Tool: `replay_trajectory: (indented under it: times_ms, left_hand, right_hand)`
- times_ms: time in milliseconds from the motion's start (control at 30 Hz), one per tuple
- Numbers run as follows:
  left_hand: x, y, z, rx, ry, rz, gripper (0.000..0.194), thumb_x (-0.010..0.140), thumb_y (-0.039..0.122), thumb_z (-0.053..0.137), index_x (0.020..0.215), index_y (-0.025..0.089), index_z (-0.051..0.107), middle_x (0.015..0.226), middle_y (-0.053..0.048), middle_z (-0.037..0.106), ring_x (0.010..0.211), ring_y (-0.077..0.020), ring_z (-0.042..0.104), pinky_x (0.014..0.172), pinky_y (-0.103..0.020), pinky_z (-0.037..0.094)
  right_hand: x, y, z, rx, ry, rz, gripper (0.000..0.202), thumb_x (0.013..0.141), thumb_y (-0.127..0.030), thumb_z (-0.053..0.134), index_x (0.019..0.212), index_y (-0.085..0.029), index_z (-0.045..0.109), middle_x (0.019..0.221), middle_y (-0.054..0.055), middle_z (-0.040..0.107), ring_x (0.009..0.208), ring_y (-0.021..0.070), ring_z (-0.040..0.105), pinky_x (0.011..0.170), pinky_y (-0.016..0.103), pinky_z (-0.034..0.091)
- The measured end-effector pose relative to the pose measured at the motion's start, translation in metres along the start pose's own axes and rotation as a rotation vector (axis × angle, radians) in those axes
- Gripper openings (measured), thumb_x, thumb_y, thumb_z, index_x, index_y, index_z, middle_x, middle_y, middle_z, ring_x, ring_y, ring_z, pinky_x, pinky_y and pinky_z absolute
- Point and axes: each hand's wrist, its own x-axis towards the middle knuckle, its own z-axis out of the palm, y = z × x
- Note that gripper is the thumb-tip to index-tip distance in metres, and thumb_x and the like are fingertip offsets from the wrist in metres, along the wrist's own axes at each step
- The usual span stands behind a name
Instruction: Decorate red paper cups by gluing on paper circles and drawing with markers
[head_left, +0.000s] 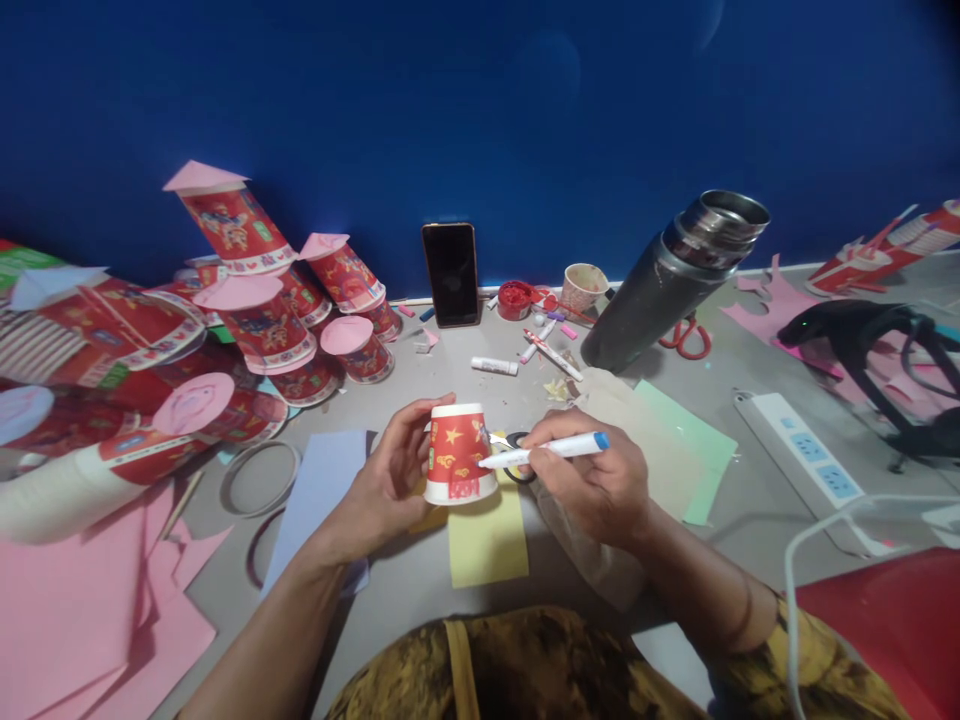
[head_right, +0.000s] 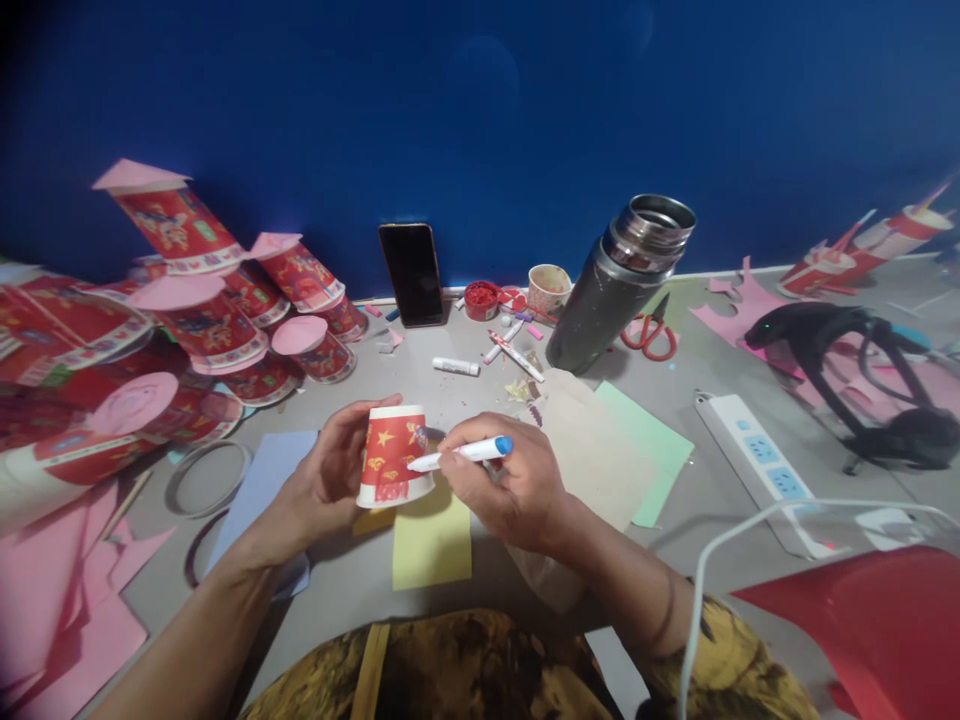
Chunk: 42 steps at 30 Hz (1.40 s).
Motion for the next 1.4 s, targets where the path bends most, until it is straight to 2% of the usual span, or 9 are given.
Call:
replay_trajectory:
  times_ms: [167, 400, 600, 767, 833, 933, 1100, 1400]
  left_hand:
    - [0.0004, 0.0001, -0.0012, -0.012, 0.007, 0.021, 0.082, 0.075, 0.019, 0.095, 0.147, 0.035, 0.058, 0.173, -0.011, 0.044, 0.155, -0.0379, 0.049, 0.124, -0.051, 0.046]
    - [0.0007, 0.0011, -0.0006, -0.021, 0.018, 0.014, 0.083, 0.074, 0.019, 0.095, 0.146, 0.034, 0.057, 0.170, -0.011, 0.047, 0.152, -0.0374, 0.052, 0.120, -0.048, 0.050]
    - [0.0015, -0.0013, -0.0006, -0.037, 0.017, 0.020, 0.081, 0.075, 0.023, 0.096, 0.146, 0.035, 0.057, 0.167, -0.010, 0.048, 0.151, -0.0364, 0.052, 0.121, -0.049, 0.048]
    - [0.0024, -0.0025, -0.0018, -0.035, 0.022, 0.026, 0.082, 0.074, 0.027, 0.097, 0.145, 0.037, 0.059, 0.166, -0.008, 0.050, 0.149, -0.0358, 0.053, 0.117, -0.046, 0.051]
    - [0.0024, -0.0025, -0.0021, -0.030, 0.019, 0.029, 0.081, 0.074, 0.027, 0.097, 0.146, 0.038, 0.059, 0.166, -0.007, 0.050, 0.150, -0.0356, 0.052, 0.118, -0.046, 0.051]
    - [0.0024, -0.0026, -0.0018, -0.027, 0.017, 0.032, 0.081, 0.075, 0.024, 0.096, 0.146, 0.038, 0.058, 0.167, -0.006, 0.050, 0.152, -0.0351, 0.051, 0.120, -0.046, 0.049]
    - [0.0024, -0.0023, -0.0015, -0.032, 0.022, 0.048, 0.080, 0.075, 0.021, 0.095, 0.145, 0.037, 0.059, 0.168, -0.007, 0.049, 0.149, -0.0345, 0.054, 0.117, -0.044, 0.053]
    - [0.0000, -0.0036, -0.0053, 0.012, -0.013, 0.053, 0.079, 0.079, 0.021, 0.092, 0.148, 0.039, 0.059, 0.170, -0.008, 0.045, 0.152, -0.0355, 0.052, 0.117, -0.045, 0.053]
  right_hand:
    - [-0.0015, 0.0013, 0.0000, 0.034, 0.026, 0.010, 0.010, 0.095, -0.018, 0.067, 0.091, -0.022, 0.075, 0.075, 0.000, 0.079, 0.063, 0.0150, 0.073, 0.063, 0.025, 0.057]
    - [-0.0009, -0.0002, -0.0017, 0.037, -0.044, -0.045, 0.011, 0.094, -0.016, 0.066, 0.088, -0.021, 0.073, 0.074, 0.000, 0.078, 0.061, 0.0138, 0.070, 0.061, 0.024, 0.055]
    - [0.0005, -0.0017, -0.0020, 0.014, -0.024, -0.033, 0.012, 0.095, -0.018, 0.064, 0.088, -0.022, 0.074, 0.074, 0.001, 0.078, 0.060, 0.0149, 0.070, 0.059, 0.026, 0.055]
    - [-0.0006, 0.0001, -0.0035, 0.039, -0.092, -0.066, 0.012, 0.095, -0.018, 0.064, 0.088, -0.022, 0.073, 0.073, 0.000, 0.077, 0.059, 0.0139, 0.068, 0.057, 0.025, 0.053]
    - [-0.0010, 0.0005, -0.0034, 0.046, -0.079, -0.059, 0.012, 0.095, -0.018, 0.065, 0.088, -0.022, 0.073, 0.073, 0.000, 0.077, 0.059, 0.0136, 0.068, 0.058, 0.025, 0.054]
    - [-0.0011, 0.0002, -0.0032, 0.043, -0.057, -0.020, 0.012, 0.096, -0.018, 0.064, 0.089, -0.022, 0.073, 0.073, 0.000, 0.077, 0.059, 0.0137, 0.068, 0.059, 0.025, 0.054]
    - [-0.0003, -0.0006, -0.0037, 0.074, -0.115, -0.041, 0.012, 0.095, -0.017, 0.065, 0.086, -0.021, 0.073, 0.071, 0.000, 0.076, 0.057, 0.0132, 0.067, 0.056, 0.024, 0.053]
    - [-0.0019, 0.0020, -0.0010, -0.007, -0.032, -0.005, 0.011, 0.095, -0.020, 0.065, 0.088, -0.023, 0.073, 0.073, 0.000, 0.078, 0.060, 0.0151, 0.071, 0.060, 0.026, 0.056]
